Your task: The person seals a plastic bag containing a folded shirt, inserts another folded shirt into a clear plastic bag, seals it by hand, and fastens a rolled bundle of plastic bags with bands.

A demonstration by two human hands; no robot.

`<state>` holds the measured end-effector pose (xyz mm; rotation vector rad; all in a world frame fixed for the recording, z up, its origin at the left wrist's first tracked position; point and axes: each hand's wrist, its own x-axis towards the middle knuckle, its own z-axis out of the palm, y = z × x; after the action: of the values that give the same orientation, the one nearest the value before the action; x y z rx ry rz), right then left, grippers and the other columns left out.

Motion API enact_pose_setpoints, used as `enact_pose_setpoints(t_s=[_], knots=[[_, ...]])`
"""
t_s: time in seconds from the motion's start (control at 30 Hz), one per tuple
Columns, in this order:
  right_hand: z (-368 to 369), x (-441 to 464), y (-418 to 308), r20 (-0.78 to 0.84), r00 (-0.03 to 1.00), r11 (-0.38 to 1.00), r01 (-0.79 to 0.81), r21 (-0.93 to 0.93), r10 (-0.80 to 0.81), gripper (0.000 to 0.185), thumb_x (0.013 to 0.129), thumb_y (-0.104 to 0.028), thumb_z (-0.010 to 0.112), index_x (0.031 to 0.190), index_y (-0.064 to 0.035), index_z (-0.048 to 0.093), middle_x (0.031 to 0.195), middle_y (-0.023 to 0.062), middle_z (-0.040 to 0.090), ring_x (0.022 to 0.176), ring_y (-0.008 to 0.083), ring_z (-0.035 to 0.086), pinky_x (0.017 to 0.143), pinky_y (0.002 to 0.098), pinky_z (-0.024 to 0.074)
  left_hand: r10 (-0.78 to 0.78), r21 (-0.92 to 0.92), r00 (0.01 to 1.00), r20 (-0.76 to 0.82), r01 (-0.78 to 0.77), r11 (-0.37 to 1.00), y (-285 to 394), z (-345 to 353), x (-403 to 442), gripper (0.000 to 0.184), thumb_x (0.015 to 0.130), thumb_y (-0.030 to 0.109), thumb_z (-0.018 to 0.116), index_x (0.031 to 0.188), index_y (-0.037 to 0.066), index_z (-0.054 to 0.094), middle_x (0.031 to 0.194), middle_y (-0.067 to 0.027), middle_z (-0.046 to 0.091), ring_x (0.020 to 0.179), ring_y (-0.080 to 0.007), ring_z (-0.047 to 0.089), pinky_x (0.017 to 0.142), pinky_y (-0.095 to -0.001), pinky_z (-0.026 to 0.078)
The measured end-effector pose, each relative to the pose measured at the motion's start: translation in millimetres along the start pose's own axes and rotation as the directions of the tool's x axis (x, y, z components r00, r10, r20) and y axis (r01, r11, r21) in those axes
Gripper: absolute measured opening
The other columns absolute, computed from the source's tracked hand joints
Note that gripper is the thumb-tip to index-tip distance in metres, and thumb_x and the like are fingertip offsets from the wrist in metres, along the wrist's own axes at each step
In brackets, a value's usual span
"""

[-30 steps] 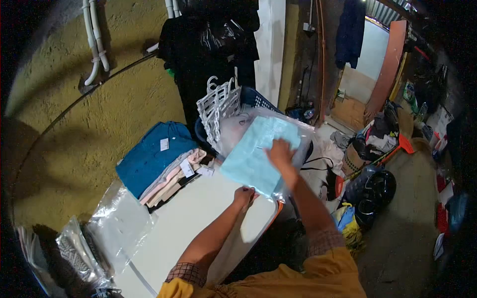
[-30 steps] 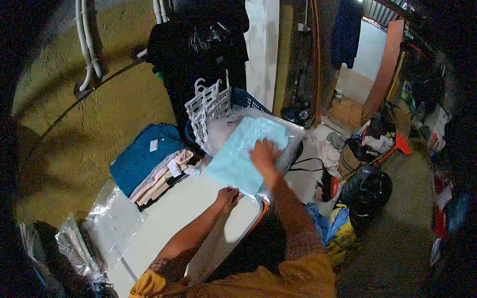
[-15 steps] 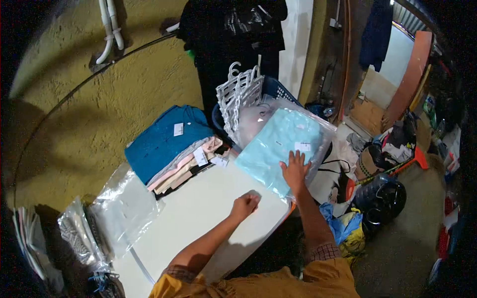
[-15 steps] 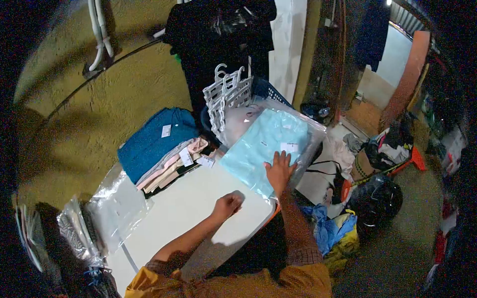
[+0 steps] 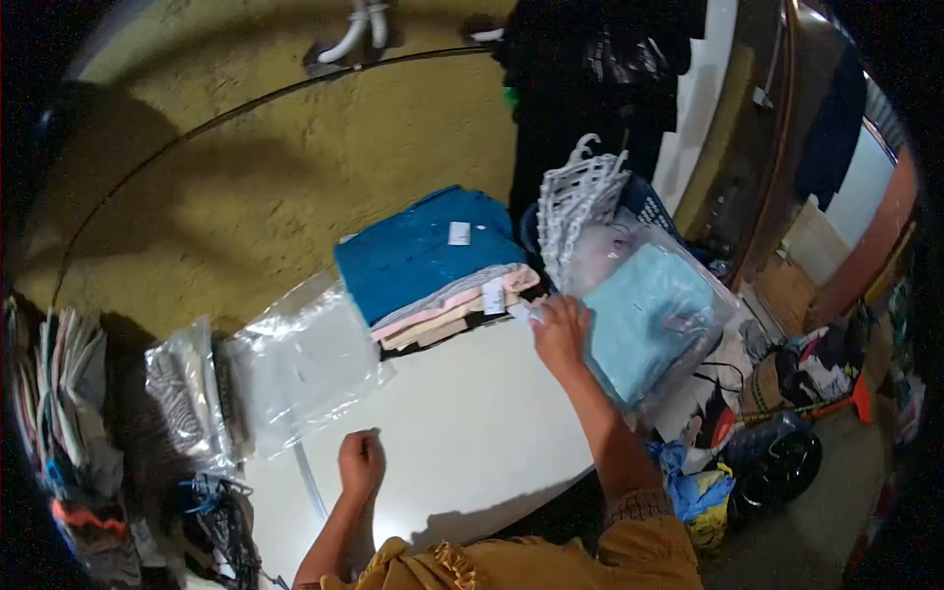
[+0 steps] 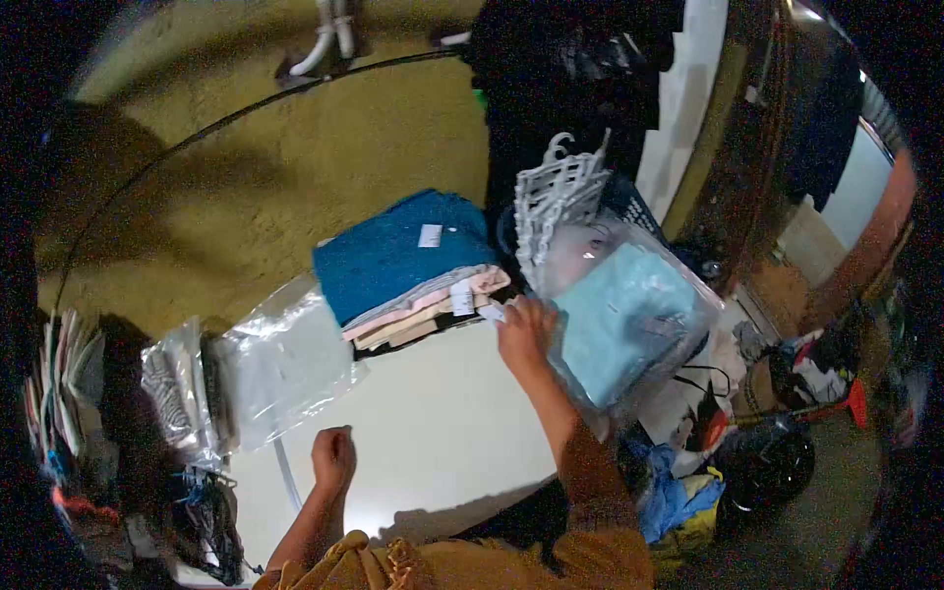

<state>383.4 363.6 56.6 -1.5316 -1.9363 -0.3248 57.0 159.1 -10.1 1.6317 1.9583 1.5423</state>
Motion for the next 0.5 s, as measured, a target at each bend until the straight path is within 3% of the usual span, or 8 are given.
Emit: enact_pose_setpoints(t_s=[0.03, 0.1, 0.2, 0.33, 0.5], knots=[[5, 11, -25, -0.009, 0.998, 0.997, 0.069, 0.048, -0.068, 0.032, 0.075, -0.023, 0.067, 0.098, -0.0014, 0.062, 0.115, 0.0156, 0.052, 0.118, 0.0346, 0.040, 0.095, 0.0592, 0.0273, 0.049, 0.216, 0.993, 0.107, -0.072, 0.974, 4, -5, 5, 0.002, 0.081, 0.002, 0.058, 0.082, 0.003, 0.058, 0.080, -0.0164, 0.061, 0.072, -0.0313, 0.058, 0.066, -0.0384, 0.048], [12, 28, -70, 0.040, 0.975, 0.969, 0.210, 0.132, -0.217, 0.030, 0.076, -0.023, 0.067, 0.096, -0.0010, 0.062, 0.120, 0.0172, 0.050, 0.117, 0.0346, 0.041, 0.094, 0.0566, 0.0297, 0.002, 0.307, 0.986, 0.167, -0.054, 0.950, 4, -4, 10, 0.004, 0.080, 0.004, 0.058, 0.084, 0.004, 0.060, 0.081, -0.0167, 0.061, 0.075, -0.0357, 0.058, 0.067, -0.0423, 0.048], [33, 46, -128, 0.061, 0.949, 0.931, 0.290, 0.222, -0.311, 0.037, 0.076, -0.024, 0.067, 0.105, -0.0020, 0.059, 0.123, 0.0181, 0.048, 0.118, 0.0341, 0.040, 0.096, 0.0569, 0.0288, 0.052, 0.149, 0.991, 0.120, -0.070, 0.986, 2, -8, 11, 0.010, 0.078, 0.004, 0.056, 0.086, 0.005, 0.061, 0.082, -0.0166, 0.061, 0.078, -0.0345, 0.059, 0.070, -0.0417, 0.048], [47, 58, -191, 0.132, 0.919, 0.909, 0.330, 0.256, -0.371, 0.048, 0.073, -0.029, 0.070, 0.112, -0.0040, 0.056, 0.124, 0.0178, 0.048, 0.119, 0.0338, 0.039, 0.096, 0.0571, 0.0284, -0.022, 0.126, 0.989, 0.145, 0.003, 0.992, 3, -13, 13, 0.010, 0.078, 0.004, 0.055, 0.086, 0.005, 0.061, 0.082, -0.0153, 0.061, 0.078, -0.0345, 0.059, 0.070, -0.0414, 0.048], [74, 59, -209, 0.222, 0.907, 0.924, 0.311, 0.221, -0.358, 0.055, 0.073, -0.035, 0.069, 0.116, -0.0052, 0.053, 0.127, 0.0172, 0.047, 0.119, 0.0329, 0.039, 0.096, 0.0557, 0.0289, -0.020, 0.049, 0.981, 0.195, 0.011, 0.999, 7, -21, 18, 0.011, 0.078, 0.004, 0.054, 0.086, 0.005, 0.061, 0.082, -0.0150, 0.062, 0.077, -0.0343, 0.059, 0.069, -0.0415, 0.048]])
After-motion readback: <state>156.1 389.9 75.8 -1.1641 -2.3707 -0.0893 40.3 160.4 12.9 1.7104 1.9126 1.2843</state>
